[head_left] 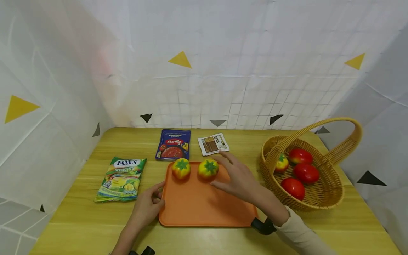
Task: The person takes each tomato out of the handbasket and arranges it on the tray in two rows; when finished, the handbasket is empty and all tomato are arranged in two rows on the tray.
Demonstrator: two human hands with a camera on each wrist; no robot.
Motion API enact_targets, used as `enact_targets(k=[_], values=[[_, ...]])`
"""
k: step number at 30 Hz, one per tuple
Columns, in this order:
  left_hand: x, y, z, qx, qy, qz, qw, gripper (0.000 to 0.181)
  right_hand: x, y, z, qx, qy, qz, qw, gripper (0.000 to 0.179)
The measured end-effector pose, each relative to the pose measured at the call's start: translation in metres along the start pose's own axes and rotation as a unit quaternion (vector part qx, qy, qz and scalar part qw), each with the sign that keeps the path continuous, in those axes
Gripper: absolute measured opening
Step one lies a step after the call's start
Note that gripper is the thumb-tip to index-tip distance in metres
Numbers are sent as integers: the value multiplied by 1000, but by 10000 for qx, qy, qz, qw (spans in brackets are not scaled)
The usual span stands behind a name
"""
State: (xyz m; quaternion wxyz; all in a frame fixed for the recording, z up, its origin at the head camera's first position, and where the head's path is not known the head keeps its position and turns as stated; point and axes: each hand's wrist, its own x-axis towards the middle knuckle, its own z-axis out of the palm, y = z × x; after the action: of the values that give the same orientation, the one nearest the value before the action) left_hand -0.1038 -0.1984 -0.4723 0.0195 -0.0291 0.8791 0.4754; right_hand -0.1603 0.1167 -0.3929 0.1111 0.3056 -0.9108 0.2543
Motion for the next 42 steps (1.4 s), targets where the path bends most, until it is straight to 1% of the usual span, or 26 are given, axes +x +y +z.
enact_targets(k=[5, 10, 17, 22, 25, 30, 35, 42], values=[[0, 1, -1, 24, 6, -10, 10000, 60, -12, -4, -17, -54, 154, -119, 9998, 70], [2, 2, -1, 30, 9, -12, 10000, 61, -24, -4, -30, -232, 250, -154, 9993, 70], [3, 4, -3, 78, 12, -25, 10000, 61, -37, 3, -39, -274, 415, -143, 9987, 70], [0, 2, -8, 110, 48, -44, 9999, 61, -44, 5, -43, -221, 508, -138, 9984, 70], [-1, 2, -10, 126, 57, -52, 9999, 61, -50, 7, -48, -306, 571, -67, 9979, 70], [0, 2, -7, 44, 24, -79, 10000, 61, -64, 14, -60, -399, 705, 67, 9967, 64], [0, 0, -3, -32, 4, -56, 10000, 61, -77, 22, -73, -465, 905, 65, 9948, 54], [1, -1, 1, -4, -5, -81, 10000, 61, -87, 32, -85, -729, 1132, 187, 9907, 51]])
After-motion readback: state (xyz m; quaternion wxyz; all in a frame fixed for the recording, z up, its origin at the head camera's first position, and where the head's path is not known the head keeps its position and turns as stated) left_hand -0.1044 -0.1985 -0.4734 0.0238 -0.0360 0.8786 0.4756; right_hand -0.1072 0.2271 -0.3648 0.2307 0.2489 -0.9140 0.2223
